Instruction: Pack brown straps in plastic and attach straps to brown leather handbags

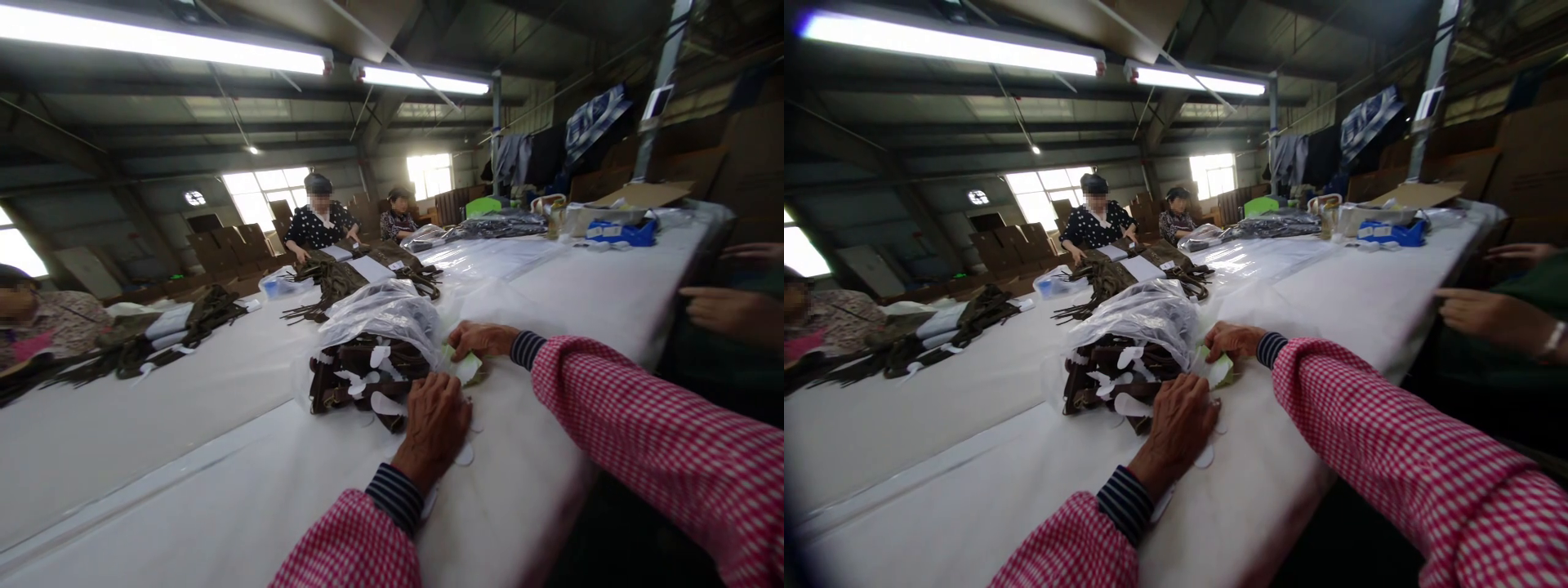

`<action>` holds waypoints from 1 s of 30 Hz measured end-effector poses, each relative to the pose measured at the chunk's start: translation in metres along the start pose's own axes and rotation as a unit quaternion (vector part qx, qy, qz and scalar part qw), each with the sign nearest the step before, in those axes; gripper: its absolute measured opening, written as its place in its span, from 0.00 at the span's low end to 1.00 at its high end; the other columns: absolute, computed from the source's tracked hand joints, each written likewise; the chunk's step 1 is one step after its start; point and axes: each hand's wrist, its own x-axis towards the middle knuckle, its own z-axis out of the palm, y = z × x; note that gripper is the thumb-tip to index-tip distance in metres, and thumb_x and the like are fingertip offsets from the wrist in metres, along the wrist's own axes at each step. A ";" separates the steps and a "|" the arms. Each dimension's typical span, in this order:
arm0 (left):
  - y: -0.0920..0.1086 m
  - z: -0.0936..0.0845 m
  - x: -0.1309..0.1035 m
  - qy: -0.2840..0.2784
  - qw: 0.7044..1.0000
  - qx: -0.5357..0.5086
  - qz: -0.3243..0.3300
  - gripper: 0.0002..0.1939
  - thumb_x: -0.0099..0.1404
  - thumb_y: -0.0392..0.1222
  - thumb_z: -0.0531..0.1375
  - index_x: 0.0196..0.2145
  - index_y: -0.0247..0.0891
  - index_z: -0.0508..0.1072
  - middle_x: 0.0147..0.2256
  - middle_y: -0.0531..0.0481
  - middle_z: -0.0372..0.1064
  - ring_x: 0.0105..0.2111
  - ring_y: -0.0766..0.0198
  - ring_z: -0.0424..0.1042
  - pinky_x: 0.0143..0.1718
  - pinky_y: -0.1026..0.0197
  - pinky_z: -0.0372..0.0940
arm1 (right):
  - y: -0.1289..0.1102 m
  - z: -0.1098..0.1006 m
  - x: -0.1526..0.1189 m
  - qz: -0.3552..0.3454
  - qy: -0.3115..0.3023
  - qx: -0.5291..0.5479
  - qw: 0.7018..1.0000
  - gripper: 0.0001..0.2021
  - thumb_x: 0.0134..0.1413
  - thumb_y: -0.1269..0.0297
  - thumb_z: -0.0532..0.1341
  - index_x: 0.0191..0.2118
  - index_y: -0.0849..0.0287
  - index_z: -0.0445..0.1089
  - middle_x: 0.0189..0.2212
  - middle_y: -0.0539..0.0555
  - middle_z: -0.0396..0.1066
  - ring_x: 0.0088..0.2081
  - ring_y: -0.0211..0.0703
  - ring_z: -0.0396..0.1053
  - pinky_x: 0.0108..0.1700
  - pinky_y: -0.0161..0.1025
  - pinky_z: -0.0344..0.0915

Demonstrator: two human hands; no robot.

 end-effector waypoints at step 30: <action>-0.006 -0.009 0.005 -0.010 0.985 -0.159 -0.060 0.16 0.72 0.57 0.57 0.45 0.42 0.72 0.43 0.45 0.74 0.46 0.52 0.71 0.51 0.48 0.62 | -0.024 -0.010 -0.072 -0.122 0.078 0.231 0.962 0.17 0.32 0.66 0.76 0.32 0.59 0.74 0.28 0.50 0.77 0.30 0.40 0.74 0.36 0.35 0.71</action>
